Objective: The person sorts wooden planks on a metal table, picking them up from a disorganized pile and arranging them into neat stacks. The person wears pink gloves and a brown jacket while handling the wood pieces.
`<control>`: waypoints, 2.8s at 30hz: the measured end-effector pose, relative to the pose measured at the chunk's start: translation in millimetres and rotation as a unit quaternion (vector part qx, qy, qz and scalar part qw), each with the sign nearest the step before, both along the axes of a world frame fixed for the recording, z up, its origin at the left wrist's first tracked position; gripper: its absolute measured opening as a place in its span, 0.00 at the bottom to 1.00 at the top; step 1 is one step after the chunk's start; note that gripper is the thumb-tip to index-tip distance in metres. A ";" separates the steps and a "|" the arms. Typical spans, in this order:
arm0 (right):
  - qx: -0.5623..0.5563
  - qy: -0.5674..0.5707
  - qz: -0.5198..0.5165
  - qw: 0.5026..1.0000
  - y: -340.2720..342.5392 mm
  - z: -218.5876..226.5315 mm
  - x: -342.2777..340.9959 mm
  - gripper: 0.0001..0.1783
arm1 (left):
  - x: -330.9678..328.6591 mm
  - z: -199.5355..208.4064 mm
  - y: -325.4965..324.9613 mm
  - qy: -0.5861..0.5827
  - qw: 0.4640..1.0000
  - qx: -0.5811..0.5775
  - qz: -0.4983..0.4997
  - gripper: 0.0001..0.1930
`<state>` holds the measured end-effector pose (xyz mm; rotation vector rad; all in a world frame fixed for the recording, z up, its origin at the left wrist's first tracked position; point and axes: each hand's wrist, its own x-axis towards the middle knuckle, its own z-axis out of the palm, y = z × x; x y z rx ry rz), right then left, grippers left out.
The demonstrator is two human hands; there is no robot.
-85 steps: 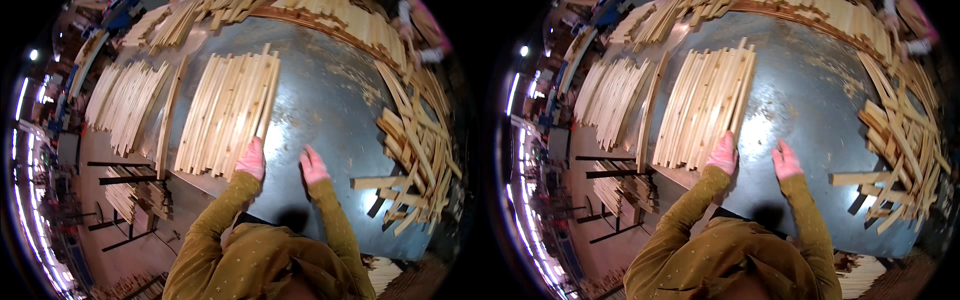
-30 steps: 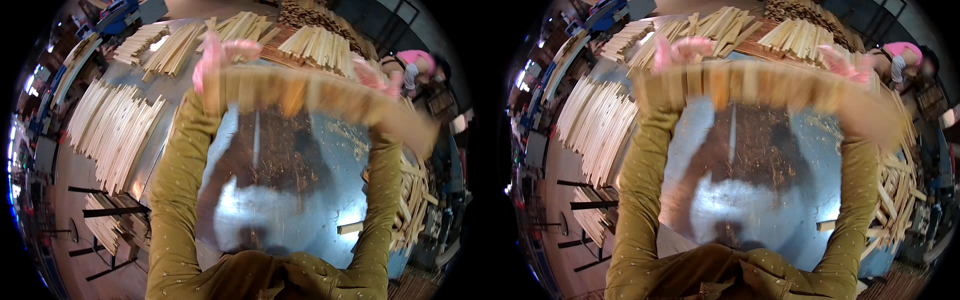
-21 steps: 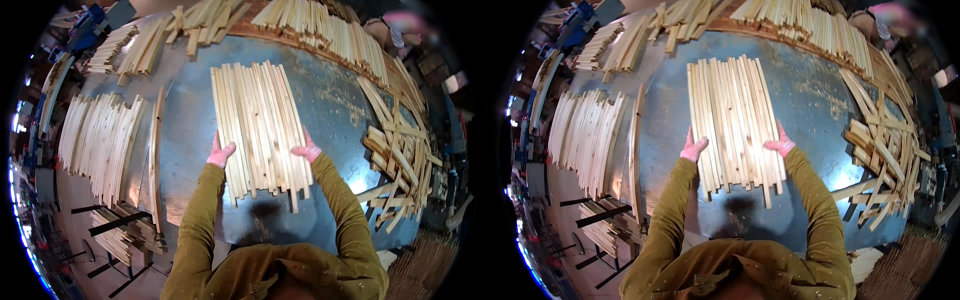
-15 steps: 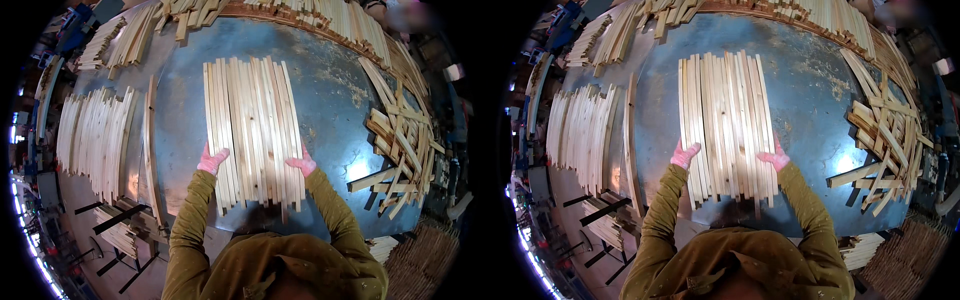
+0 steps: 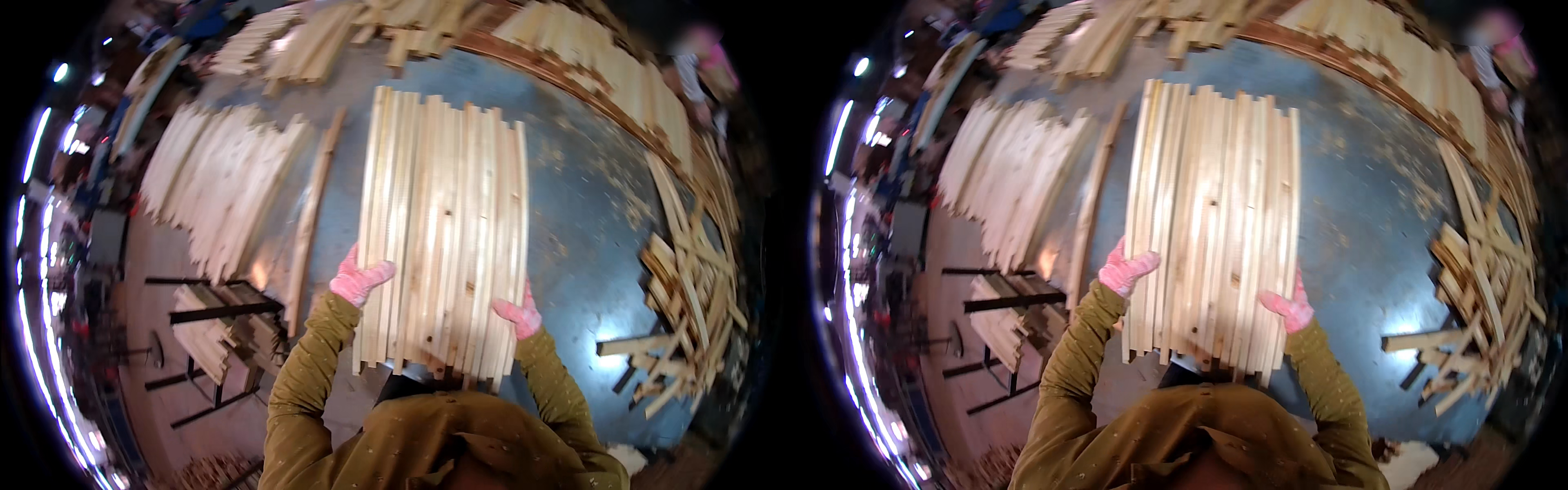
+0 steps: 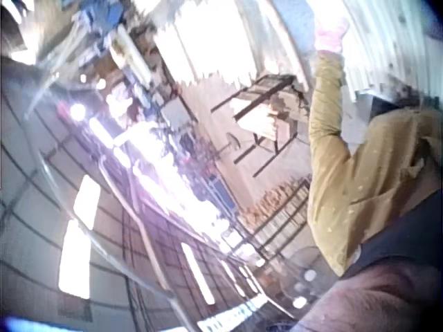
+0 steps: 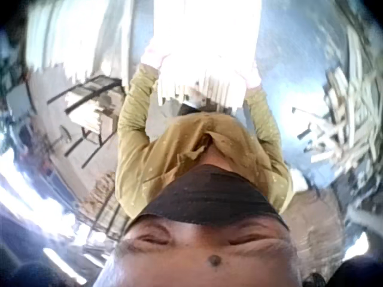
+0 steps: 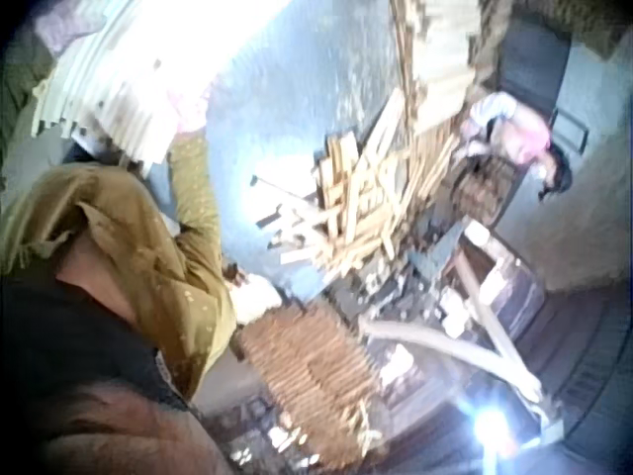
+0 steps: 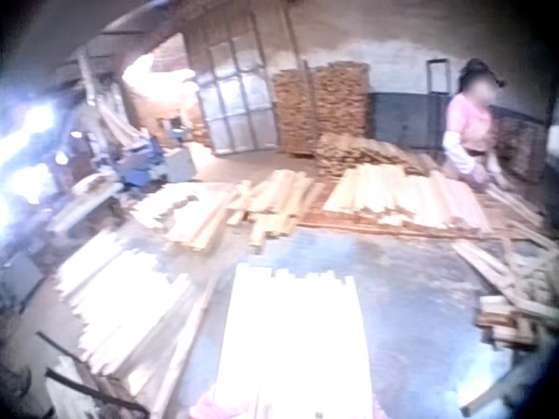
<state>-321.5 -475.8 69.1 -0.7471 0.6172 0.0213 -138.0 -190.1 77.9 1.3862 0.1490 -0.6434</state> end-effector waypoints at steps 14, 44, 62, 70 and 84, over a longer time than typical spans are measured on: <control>-0.046 -0.239 0.028 0.969 0.5 -15.9 5.8 0.50 | -23.3 71.1 -10.7 -0.235 0.960 0.142 -0.050 0.41; -0.338 0.112 0.377 0.855 149.5 -9.1 145.6 0.60 | 263.8 -12.2 194.7 -0.233 0.901 0.302 -0.206 0.53; -0.379 0.004 0.246 0.892 132.8 -23.1 119.6 0.42 | 232.0 35.5 219.2 -0.253 0.926 0.266 -0.083 0.41; -0.170 -0.269 0.164 0.934 215.6 75.1 220.4 0.46 | 72.1 133.5 111.3 -0.216 0.971 0.085 -0.061 0.29; -0.197 0.078 -0.075 0.974 85.4 -48.8 138.3 0.54 | -1.1 42.5 -20.0 -0.244 0.768 0.471 -0.358 0.22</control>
